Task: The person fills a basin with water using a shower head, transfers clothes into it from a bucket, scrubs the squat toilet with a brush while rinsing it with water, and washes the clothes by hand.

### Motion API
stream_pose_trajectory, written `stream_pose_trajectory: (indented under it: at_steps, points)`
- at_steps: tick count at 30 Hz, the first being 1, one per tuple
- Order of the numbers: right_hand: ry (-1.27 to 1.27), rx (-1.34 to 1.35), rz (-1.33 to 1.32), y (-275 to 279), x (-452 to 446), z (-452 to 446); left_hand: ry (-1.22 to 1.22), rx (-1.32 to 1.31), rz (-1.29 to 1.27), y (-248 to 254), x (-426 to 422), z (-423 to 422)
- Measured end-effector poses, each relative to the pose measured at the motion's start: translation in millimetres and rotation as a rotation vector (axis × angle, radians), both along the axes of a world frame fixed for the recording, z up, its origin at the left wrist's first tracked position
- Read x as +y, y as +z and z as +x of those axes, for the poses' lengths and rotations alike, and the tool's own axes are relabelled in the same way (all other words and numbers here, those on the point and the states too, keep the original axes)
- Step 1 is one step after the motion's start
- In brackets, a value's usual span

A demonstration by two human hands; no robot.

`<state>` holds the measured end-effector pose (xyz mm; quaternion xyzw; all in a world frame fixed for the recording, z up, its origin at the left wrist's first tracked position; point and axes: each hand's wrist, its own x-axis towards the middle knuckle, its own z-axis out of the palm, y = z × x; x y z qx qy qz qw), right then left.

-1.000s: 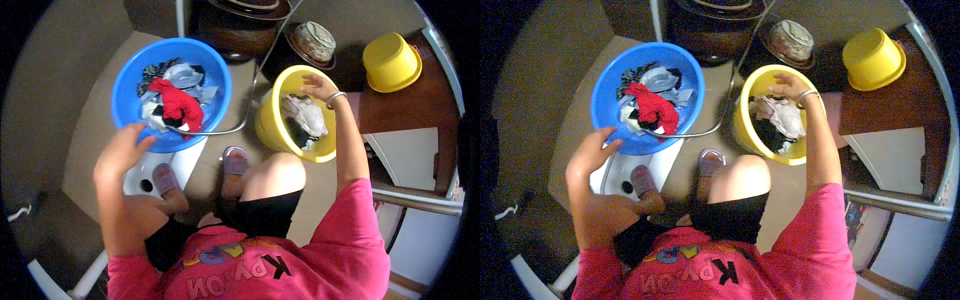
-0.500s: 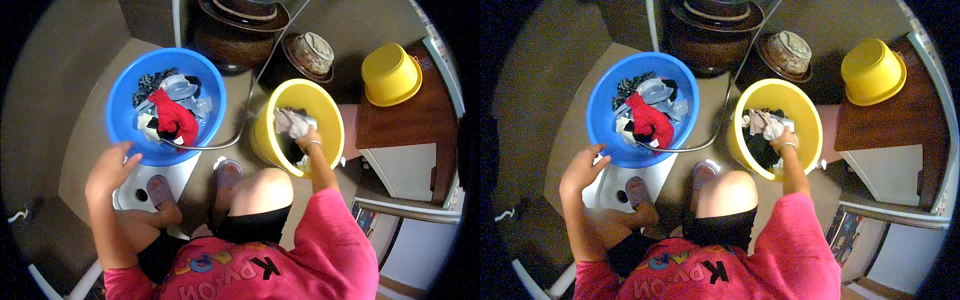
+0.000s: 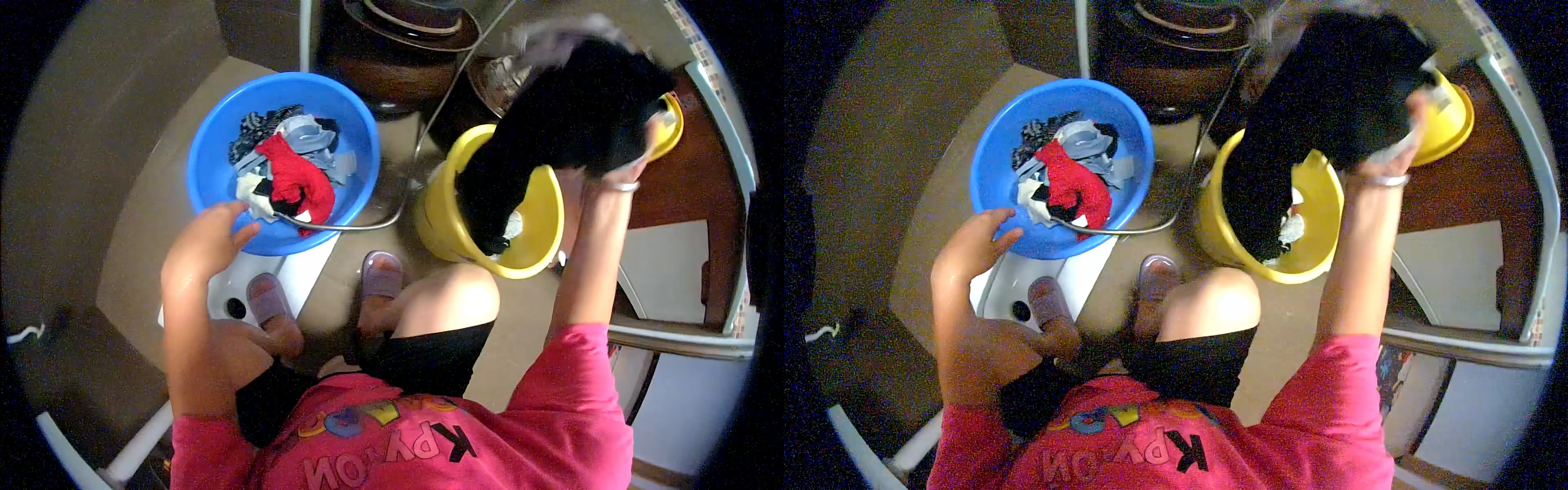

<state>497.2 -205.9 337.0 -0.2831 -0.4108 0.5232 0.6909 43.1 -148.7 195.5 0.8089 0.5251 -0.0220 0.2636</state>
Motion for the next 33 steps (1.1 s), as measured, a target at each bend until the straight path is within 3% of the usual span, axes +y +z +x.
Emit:
stream_pose_trajectory:
  at_steps: [2, 4, 6, 8, 9, 10, 11, 13, 14, 16, 19, 20, 21, 23, 24, 26, 28, 29, 30, 33]
  points:
    - [0.43, 0.141, 0.226, 32.9, 44.8, 1.8, 0.01, -0.007, 0.028, -2.6, 0.1, -1.9]
    - [0.01, -0.019, 0.332, 53.0, 93.7, -22.5, 0.019, 0.005, 0.052, 7.9, -1.5, -0.4]
    - [-0.003, 0.008, 0.423, 42.0, 107.3, -95.7, 0.05, 0.022, 0.02, 12.6, 1.8, -3.8]
    - [0.16, 0.152, 0.371, 14.2, 127.1, -151.6, 0.06, -0.009, 0.025, 5.2, 3.2, -13.6]
    - [-0.185, 0.033, 0.068, -44.2, 168.2, -119.6, 0.066, -0.01, 0.024, 8.1, 4.5, -16.1]
    - [-0.133, -0.305, -0.081, -76.1, 175.0, -135.1, 0.086, -0.002, -0.012, 12.4, 4.9, -16.9]
    - [-0.084, -0.583, -0.011, -106.2, 181.3, -153.5, 0.103, 0.003, -0.047, 14.1, 5.2, -18.7]
    - [-0.014, -1.452, -0.357, -165.9, 169.8, -129.8, 0.087, -0.007, -0.021, 9.6, 5.3, -27.6]
    - [0.09, -1.712, -0.547, -172.7, 154.9, -117.2, 0.074, -0.001, 0.005, 6.5, 4.1, -28.1]
    - [0.185, -1.998, -0.466, -171.9, 126.2, -89.8, 0.097, -0.009, -0.028, 11.0, -0.1, -36.3]
    - [0.193, -2.199, -0.76, -191.4, 72.4, -51.9, 0.117, -0.014, -0.042, 4.4, -7.5, -42.1]
    - [0.181, -2.207, -0.794, -190.9, 52.6, -47.1, 0.121, -0.022, -0.028, 0.8, -7.5, -44.1]
    - [0.093, -1.958, -0.456, -209.5, 32.6, -22.2, 0.126, -0.028, -0.031, -1.7, -9.1, -44.0]
    - [-0.116, -1.947, -0.445, -211.2, 9.8, -37.8, 0.088, -0.028, 0.142, -8.6, -13.6, -46.8]
    - [-0.108, -1.952, -0.441, -201.9, 12.9, -45.8, 0.095, -0.031, 0.137, -8.2, -15.2, -46.9]
    - [-0.006, -2.229, -0.65, -179.1, 30.2, -60.1, 0.073, -0.08, 0.146, -1.4, -12.8, -45.8]
    - [-0.161, -1.949, -0.427, -150.4, 56.3, -56.2, 0.075, -0.07, 0.066, 9.3, -11.4, -42.8]
    - [-0.293, -1.848, -0.056, -143.1, 77.0, -39.6, 0.071, -0.067, -0.001, 12.3, -10.7, -41.4]
    - [-0.314, -1.638, 0.06, -103.1, 92.1, -63.7, 0.069, -0.065, -0.003, 11.8, -9.9, -41.1]
    - [-0.241, -1.09, 0.094, -27.6, 133.5, -127.4, 0.048, -0.026, 0.009, 4.0, -6.7, -42.3]
